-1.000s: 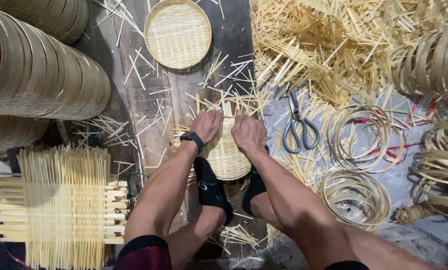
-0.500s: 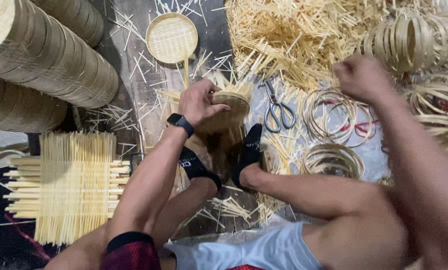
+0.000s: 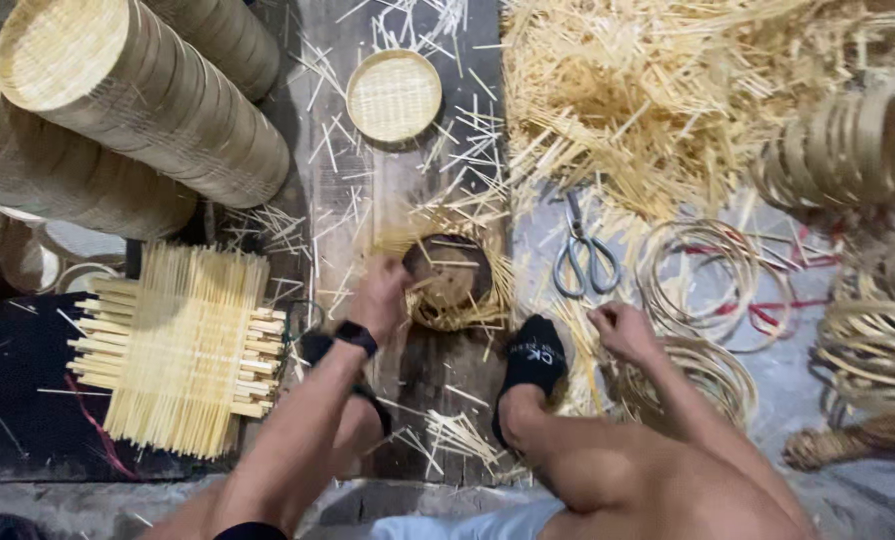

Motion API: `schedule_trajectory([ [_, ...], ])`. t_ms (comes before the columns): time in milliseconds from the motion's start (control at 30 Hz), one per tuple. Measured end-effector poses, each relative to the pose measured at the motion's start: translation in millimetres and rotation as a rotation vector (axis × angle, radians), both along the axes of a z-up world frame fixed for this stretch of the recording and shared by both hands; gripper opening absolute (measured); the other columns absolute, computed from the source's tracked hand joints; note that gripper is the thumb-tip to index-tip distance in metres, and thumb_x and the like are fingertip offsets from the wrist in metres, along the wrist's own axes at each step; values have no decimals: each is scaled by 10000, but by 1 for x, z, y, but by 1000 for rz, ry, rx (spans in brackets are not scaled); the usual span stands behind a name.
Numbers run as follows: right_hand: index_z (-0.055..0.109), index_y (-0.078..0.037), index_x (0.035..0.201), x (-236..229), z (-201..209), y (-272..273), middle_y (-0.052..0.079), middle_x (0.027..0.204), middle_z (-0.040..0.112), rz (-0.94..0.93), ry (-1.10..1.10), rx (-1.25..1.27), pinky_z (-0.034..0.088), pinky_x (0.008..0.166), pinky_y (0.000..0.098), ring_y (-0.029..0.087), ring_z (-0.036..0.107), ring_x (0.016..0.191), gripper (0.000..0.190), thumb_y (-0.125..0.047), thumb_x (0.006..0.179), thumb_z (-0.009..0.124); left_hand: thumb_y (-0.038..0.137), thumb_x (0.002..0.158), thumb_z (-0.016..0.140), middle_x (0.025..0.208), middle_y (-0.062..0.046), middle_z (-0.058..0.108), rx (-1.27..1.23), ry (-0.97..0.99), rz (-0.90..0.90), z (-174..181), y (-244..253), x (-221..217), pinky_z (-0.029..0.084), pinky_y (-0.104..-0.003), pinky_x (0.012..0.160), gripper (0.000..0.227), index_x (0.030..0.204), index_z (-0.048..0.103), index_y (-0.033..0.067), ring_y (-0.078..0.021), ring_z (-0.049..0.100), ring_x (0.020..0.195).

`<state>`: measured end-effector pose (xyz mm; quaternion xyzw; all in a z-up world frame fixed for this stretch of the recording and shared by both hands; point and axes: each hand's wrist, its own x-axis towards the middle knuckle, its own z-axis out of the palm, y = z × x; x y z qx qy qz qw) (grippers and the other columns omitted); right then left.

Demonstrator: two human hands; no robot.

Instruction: The person weaves bamboo strips around a circular wooden frame, using shears to trim the excess material and pressing the strips against a form by hand.

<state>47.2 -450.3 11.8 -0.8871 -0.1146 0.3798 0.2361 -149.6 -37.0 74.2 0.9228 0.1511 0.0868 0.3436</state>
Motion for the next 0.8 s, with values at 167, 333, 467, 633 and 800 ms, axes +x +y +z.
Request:
schedule_trajectory([
  [167, 744, -28, 1092, -17, -49, 21, 134, 839, 764, -145, -35, 183, 586, 707, 367, 217, 736, 730, 333, -316, 943, 669, 51, 905, 687, 1058, -146, 667, 186, -106, 264, 25, 94, 112, 537, -465, 816, 103, 993, 713, 97, -362, 652, 970],
  [333, 740, -32, 1068, -42, -53, 17, 154, 891, 774, -112, 61, 84, 584, 735, 349, 212, 738, 792, 334, -331, 952, 647, 140, 796, 760, 1298, -219, 647, 528, -42, -27, -51, 151, 194, 413, -494, 1065, 453, 1231, 688, 38, -400, 541, 1270],
  [467, 739, -7, 1061, -64, -50, -10, 138, 850, 782, -196, 103, 85, 578, 720, 333, 188, 749, 758, 343, -312, 924, 660, 4, 770, 680, 1405, -207, 623, 597, 6, -94, -112, 181, 216, 346, -480, 1146, 494, 1262, 692, 46, -381, 463, 1380],
  [633, 714, 33, 1093, -72, -63, -25, 154, 733, 637, -655, 407, 83, 401, 551, 407, 238, 510, 604, 305, -253, 1001, 663, -54, 862, 581, 1348, -144, 694, 383, 4, -109, -136, 204, 201, 472, -435, 1055, 412, 1235, 714, 57, -347, 581, 1330],
  [800, 753, 44, 1049, -65, -80, -30, 116, 735, 705, -473, 325, 39, 503, 585, 328, 178, 606, 642, 313, -245, 961, 669, -35, 817, 592, 1271, -169, 711, 483, -91, 36, -145, 226, 183, 497, -446, 1066, 386, 1172, 728, 32, -357, 631, 1256],
])
